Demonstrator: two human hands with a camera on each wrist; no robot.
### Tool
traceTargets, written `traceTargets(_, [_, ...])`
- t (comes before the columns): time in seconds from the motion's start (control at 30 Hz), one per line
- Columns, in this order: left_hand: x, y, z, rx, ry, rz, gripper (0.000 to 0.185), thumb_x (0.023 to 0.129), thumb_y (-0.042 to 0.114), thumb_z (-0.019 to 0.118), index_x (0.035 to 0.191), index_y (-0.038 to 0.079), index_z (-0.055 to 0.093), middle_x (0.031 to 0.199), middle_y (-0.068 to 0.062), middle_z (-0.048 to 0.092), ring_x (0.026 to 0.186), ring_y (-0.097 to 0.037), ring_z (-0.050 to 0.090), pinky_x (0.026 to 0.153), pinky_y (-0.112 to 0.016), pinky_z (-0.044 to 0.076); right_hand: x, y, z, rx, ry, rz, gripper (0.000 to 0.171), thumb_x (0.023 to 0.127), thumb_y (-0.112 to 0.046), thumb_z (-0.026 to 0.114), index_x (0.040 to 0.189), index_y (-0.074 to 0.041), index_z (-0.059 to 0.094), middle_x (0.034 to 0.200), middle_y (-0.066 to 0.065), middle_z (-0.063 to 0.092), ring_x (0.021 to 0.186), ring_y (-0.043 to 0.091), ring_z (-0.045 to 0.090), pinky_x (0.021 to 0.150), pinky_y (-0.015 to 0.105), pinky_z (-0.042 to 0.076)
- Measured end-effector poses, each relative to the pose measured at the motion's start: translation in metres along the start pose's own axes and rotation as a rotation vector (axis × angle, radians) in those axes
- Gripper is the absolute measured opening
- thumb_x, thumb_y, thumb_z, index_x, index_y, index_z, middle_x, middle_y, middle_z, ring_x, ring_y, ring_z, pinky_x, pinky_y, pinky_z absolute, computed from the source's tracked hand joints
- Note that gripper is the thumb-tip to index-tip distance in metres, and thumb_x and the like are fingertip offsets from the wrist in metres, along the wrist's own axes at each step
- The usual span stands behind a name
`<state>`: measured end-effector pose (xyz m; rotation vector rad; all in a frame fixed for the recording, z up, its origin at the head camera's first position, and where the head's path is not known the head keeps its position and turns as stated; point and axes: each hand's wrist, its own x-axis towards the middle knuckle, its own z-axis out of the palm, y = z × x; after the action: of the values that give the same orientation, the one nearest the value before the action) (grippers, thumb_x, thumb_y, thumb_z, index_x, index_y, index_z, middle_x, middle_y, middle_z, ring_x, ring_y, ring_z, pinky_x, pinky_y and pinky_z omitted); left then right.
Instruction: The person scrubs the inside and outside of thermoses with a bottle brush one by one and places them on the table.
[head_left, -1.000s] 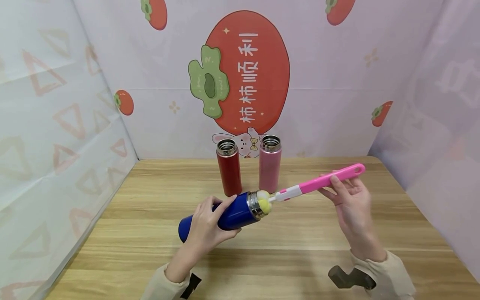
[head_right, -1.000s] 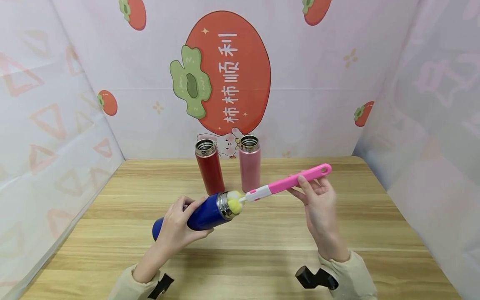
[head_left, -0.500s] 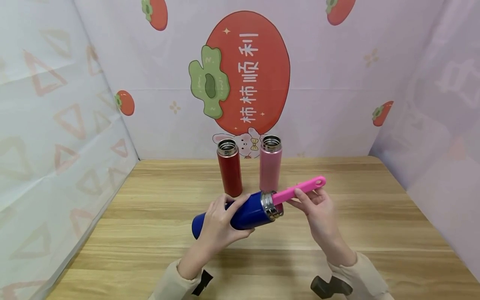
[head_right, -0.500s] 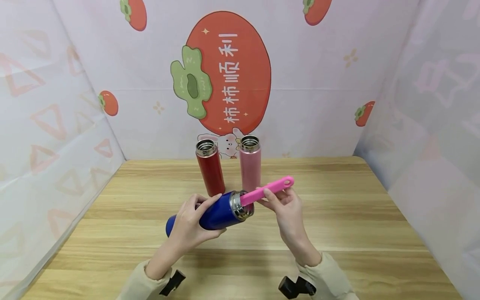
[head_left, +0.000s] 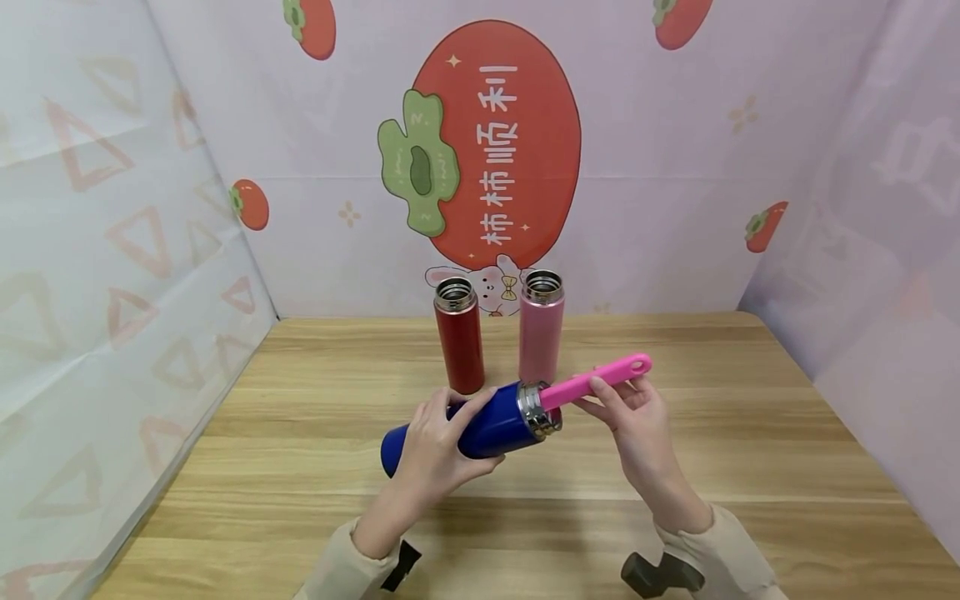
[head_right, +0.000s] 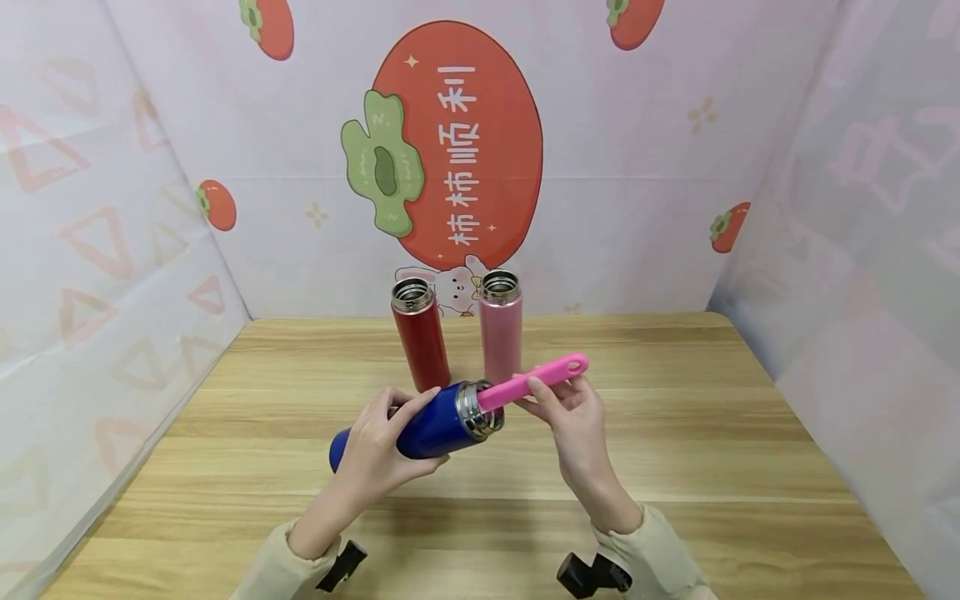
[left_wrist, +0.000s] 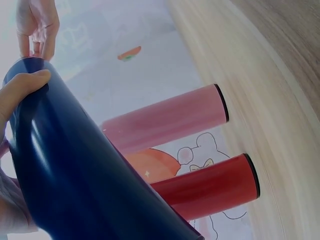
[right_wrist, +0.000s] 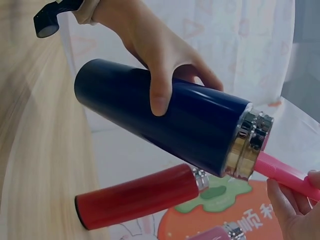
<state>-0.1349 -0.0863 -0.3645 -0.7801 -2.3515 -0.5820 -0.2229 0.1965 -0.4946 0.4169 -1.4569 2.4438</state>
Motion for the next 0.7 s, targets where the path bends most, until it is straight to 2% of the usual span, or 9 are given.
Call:
traceTargets(0.13, [-0.001, -0.001, 0.000, -0.002, -0.004, -0.013, 0.079, 0.054, 0.039, 0.082, 0.124, 0.027, 0.048, 0.096, -0.008, 0.049, 0.090, -0.020, 0.049, 0.072, -0.036, 0.044, 0.003, -0.007, -0.003, -0.001, -0.018, -0.028, 0.036, 0.087, 0.002, 0.051, 0.121, 0.003, 0.039, 0.111, 0.030, 0.049, 0.101, 0.044, 0.051, 0.078, 0.054, 0.042])
traceTargets(0.17, [-0.001, -0.002, 0.000, -0.002, -0.003, -0.013, 0.079, 0.054, 0.039, 0.082, 0.124, 0.027, 0.048, 0.096, -0.008, 0.049, 0.090, -0.020, 0.049, 0.072, -0.036, 0.043, 0.001, -0.019, 0.005, 0.018, -0.020, -0.021, 0.034, 0.087, 0.003, 0.050, 0.119, 0.006, 0.040, 0.109, 0.030, 0.050, 0.099, 0.043, 0.052, 0.079, 0.053, 0.042])
traceTargets(0.3, [-0.003, -0.004, 0.001, 0.000, 0.007, -0.002, 0.080, 0.053, 0.040, 0.082, 0.124, 0.027, 0.048, 0.096, -0.007, 0.049, 0.090, -0.020, 0.049, 0.072, -0.036, 0.043, 0.004, -0.025, 0.001, 0.035, -0.029, -0.023, 0.033, 0.087, 0.005, 0.048, 0.119, 0.008, 0.040, 0.109, 0.031, 0.051, 0.099, 0.045, 0.052, 0.080, 0.054, 0.041])
traceTargets(0.33, [-0.003, -0.005, 0.002, 0.001, 0.012, 0.002, 0.080, 0.053, 0.040, 0.082, 0.124, 0.027, 0.048, 0.096, -0.007, 0.049, 0.090, -0.020, 0.050, 0.072, -0.036, 0.043, 0.001, -0.043, 0.017, 0.077, -0.039, -0.023, 0.030, 0.087, 0.005, 0.049, 0.116, 0.008, 0.042, 0.106, 0.030, 0.053, 0.097, 0.042, 0.054, 0.080, 0.052, 0.042])
traceTargets(0.37, [-0.003, -0.005, 0.001, 0.003, 0.015, 0.006, 0.080, 0.053, 0.040, 0.082, 0.124, 0.027, 0.048, 0.096, -0.007, 0.049, 0.090, -0.020, 0.050, 0.072, -0.036, 0.043, 0.002, -0.044, 0.015, 0.083, -0.038, -0.026, 0.029, 0.087, 0.005, 0.049, 0.115, 0.008, 0.043, 0.106, 0.030, 0.054, 0.097, 0.042, 0.054, 0.080, 0.052, 0.042])
traceTargets(0.4, [-0.003, -0.005, 0.002, 0.004, 0.018, 0.009, 0.080, 0.052, 0.040, 0.082, 0.124, 0.027, 0.049, 0.096, -0.007, 0.049, 0.090, -0.020, 0.050, 0.072, -0.036, 0.043, 0.005, -0.033, 0.004, 0.075, -0.039, -0.041, 0.030, 0.087, 0.004, 0.049, 0.117, 0.006, 0.043, 0.107, 0.030, 0.054, 0.098, 0.044, 0.053, 0.080, 0.053, 0.042])
traceTargets(0.53, [-0.005, -0.008, 0.002, 0.007, 0.023, 0.012, 0.081, 0.052, 0.039, 0.083, 0.124, 0.026, 0.049, 0.096, -0.006, 0.049, 0.089, -0.019, 0.050, 0.072, -0.037, 0.043, 0.006, -0.044, 0.001, 0.077, -0.017, -0.047, 0.029, 0.086, 0.004, 0.050, 0.115, 0.005, 0.044, 0.105, 0.029, 0.055, 0.096, 0.045, 0.053, 0.079, 0.054, 0.041])
traceTargets(0.57, [-0.006, -0.008, 0.002, 0.009, 0.021, 0.010, 0.081, 0.052, 0.039, 0.083, 0.124, 0.026, 0.049, 0.096, -0.005, 0.049, 0.089, -0.019, 0.050, 0.072, -0.037, 0.043, 0.010, -0.033, -0.014, 0.042, -0.004, -0.053, 0.031, 0.087, 0.005, 0.048, 0.117, 0.005, 0.042, 0.106, 0.031, 0.053, 0.097, 0.047, 0.051, 0.079, 0.056, 0.040])
traceTargets(0.7, [-0.007, -0.010, 0.001, 0.021, 0.016, 0.003, 0.081, 0.051, 0.039, 0.083, 0.124, 0.026, 0.049, 0.095, -0.005, 0.049, 0.088, -0.019, 0.050, 0.071, -0.036, 0.043, 0.001, -0.078, 0.022, 0.116, -0.011, -0.076, 0.028, 0.085, 0.006, 0.051, 0.111, 0.008, 0.044, 0.099, 0.027, 0.058, 0.091, 0.041, 0.057, 0.077, 0.052, 0.043])
